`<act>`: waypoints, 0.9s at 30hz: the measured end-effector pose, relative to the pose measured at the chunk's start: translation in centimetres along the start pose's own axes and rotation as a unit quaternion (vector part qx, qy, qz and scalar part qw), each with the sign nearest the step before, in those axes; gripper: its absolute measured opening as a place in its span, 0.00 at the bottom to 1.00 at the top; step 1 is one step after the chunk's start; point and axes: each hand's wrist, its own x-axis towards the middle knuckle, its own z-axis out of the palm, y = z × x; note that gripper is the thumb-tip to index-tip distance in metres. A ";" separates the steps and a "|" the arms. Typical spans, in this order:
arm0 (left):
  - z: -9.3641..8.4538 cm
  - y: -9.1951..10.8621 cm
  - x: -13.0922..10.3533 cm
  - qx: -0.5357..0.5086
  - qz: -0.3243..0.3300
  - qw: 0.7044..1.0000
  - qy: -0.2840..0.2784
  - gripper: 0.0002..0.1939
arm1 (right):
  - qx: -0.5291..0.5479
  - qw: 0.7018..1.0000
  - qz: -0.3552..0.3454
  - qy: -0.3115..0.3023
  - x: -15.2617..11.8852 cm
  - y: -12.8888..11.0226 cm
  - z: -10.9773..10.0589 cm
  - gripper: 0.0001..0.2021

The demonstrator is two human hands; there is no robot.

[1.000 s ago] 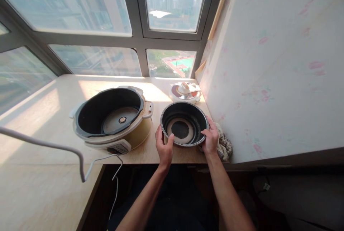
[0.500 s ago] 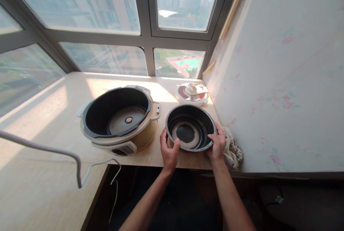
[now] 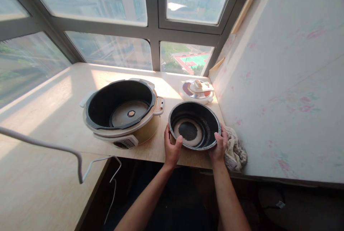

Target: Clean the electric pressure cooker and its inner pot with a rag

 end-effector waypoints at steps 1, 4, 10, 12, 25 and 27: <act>-0.1 0.1 0.1 0.000 0.000 1.000 -0.004 0.34 | 0.002 1.000 -0.004 0.003 0.0 0.1 0.0 0.30; -0.3 0.6 0.3 -0.007 0.001 1.000 -0.018 0.35 | 0.013 1.000 -0.009 0.006 0.0 0.3 -0.2 0.29; -0.4 1.2 0.7 -0.028 -0.001 0.998 -0.050 0.33 | 0.028 0.999 -0.014 0.004 -0.1 0.6 -0.7 0.28; -0.4 1.1 0.7 -0.033 0.000 0.998 -0.051 0.34 | 0.026 0.999 -0.025 -0.003 -0.1 0.7 -0.6 0.28; -1.7 1.2 0.3 -0.021 0.044 0.996 -0.069 0.33 | 0.029 0.997 -0.070 -0.027 -1.1 0.9 -0.4 0.25; -2.1 1.2 0.1 -0.023 0.047 0.996 -0.068 0.33 | 0.033 0.996 -0.076 -0.037 -1.5 1.1 -0.5 0.25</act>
